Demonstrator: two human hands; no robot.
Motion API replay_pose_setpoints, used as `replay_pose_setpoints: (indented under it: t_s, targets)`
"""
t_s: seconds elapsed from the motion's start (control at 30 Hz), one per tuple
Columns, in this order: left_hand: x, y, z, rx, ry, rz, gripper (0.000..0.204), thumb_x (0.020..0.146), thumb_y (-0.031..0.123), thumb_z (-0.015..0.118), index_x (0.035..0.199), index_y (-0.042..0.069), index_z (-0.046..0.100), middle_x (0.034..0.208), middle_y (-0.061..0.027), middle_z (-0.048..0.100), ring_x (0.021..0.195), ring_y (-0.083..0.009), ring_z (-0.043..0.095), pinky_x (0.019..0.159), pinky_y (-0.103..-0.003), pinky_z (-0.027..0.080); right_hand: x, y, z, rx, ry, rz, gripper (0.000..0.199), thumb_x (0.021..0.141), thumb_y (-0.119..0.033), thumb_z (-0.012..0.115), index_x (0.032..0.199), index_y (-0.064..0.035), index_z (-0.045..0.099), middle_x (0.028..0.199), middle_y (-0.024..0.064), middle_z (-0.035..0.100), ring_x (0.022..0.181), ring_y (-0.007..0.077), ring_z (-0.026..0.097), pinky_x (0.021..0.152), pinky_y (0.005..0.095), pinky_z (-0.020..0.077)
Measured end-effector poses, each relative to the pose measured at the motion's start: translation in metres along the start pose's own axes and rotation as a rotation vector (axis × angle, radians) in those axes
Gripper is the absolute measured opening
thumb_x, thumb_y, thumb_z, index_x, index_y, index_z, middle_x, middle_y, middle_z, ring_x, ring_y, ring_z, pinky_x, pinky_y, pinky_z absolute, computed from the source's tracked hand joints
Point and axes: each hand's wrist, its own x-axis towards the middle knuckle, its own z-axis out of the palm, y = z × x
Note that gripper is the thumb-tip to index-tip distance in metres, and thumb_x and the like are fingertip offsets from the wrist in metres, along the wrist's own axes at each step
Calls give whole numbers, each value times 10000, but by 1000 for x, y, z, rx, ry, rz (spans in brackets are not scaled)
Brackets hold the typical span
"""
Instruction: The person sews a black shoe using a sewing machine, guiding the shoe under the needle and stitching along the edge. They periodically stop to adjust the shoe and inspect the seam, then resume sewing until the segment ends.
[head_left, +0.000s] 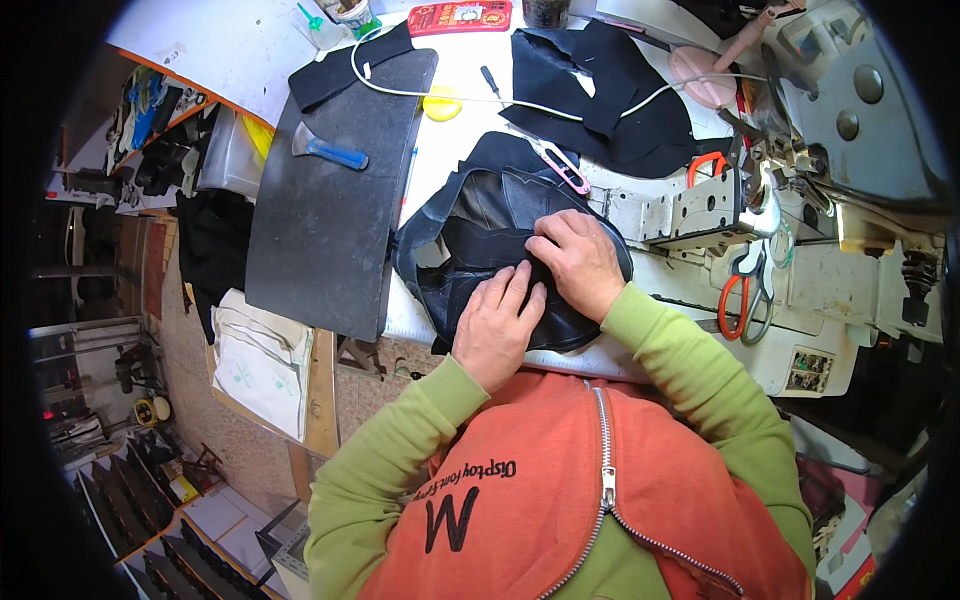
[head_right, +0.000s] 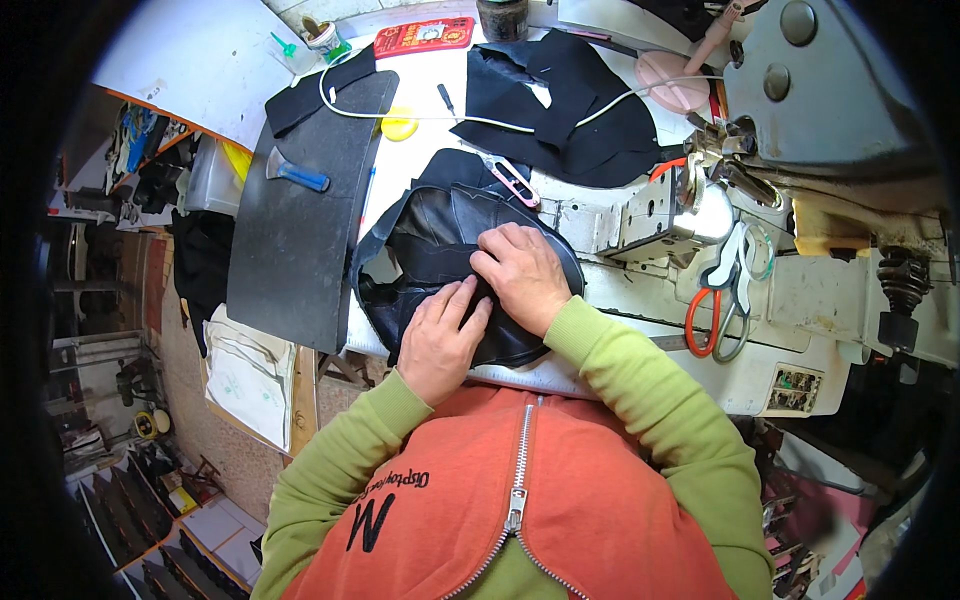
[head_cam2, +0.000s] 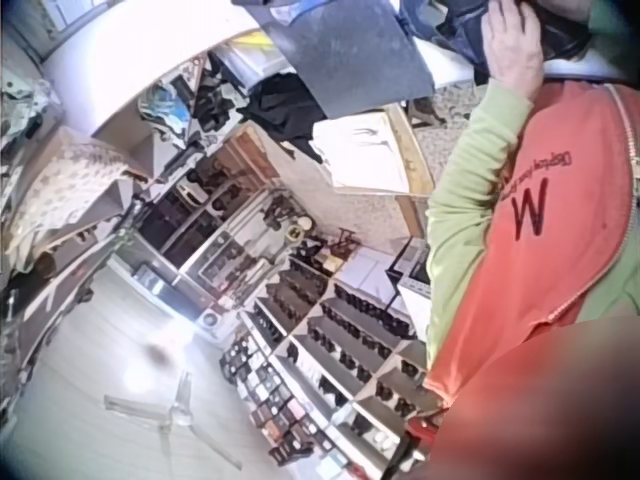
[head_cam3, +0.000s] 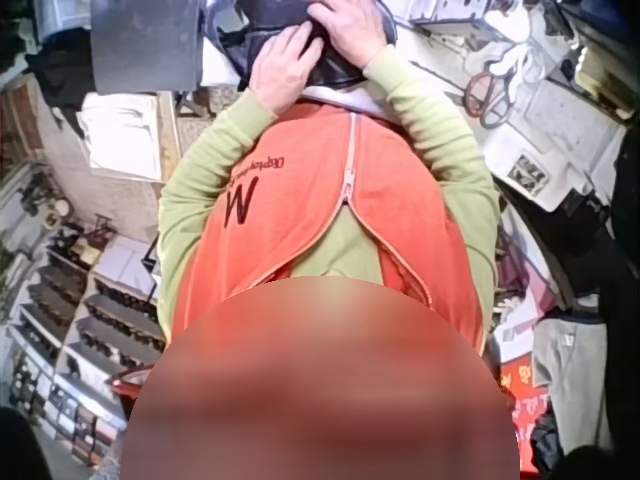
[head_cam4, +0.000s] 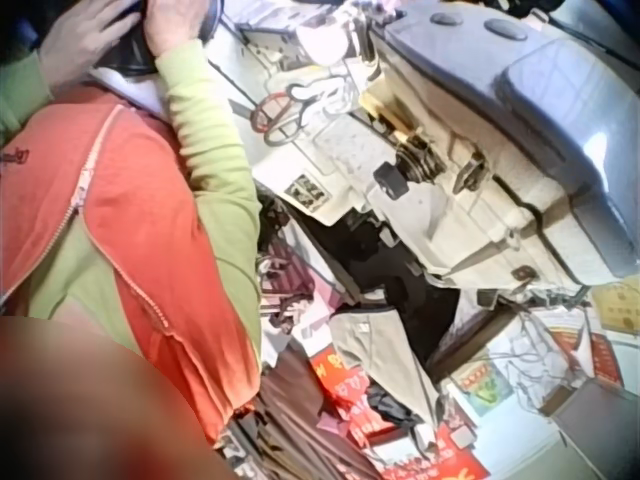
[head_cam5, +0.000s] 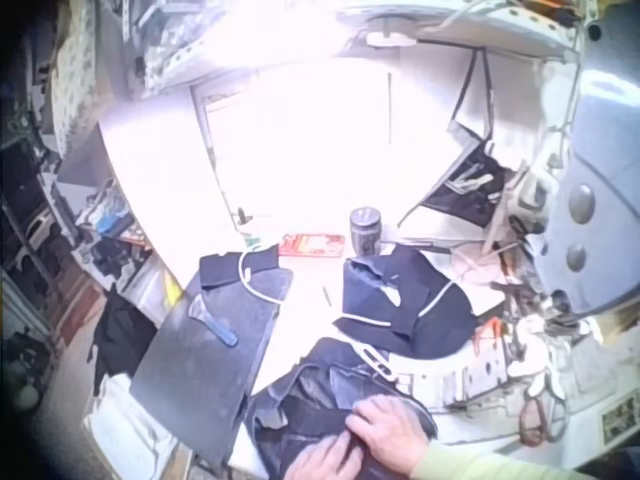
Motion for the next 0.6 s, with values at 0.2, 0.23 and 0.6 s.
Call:
replay_pose_setpoints:
  t_s: [0.2, 0.23, 0.6]
  targets:
    - [-10, -9, -7, 74, -64, 36, 369, 819, 123, 528, 1180, 75, 585, 1283, -164, 527, 1161, -302, 521, 959, -406, 431, -8, 1, -5, 21, -34, -21, 327, 775, -205, 642, 1037, -9, 623, 1086, 87, 573, 1058, 259, 523, 914, 374, 417]
    - [-10, -9, -9, 89, -67, 52, 379, 815, 122, 527, 1184, 57, 577, 1284, -161, 529, 1169, -298, 518, 961, -405, 429, -11, -2, -4, 15, -65, -5, 400, 793, -230, 659, 1103, 17, 601, 1139, 113, 562, 1091, 272, 509, 945, 386, 404]
    - [-13, -18, -11, 209, -120, 141, 323, 765, 123, 551, 1060, 1, 605, 1160, -143, 582, 924, -206, 559, 752, -309, 450, -21, -11, -7, -52, -116, 57, 578, 725, -250, 713, 1210, 16, 542, 1290, 132, 498, 1190, 289, 456, 1020, 406, 361]
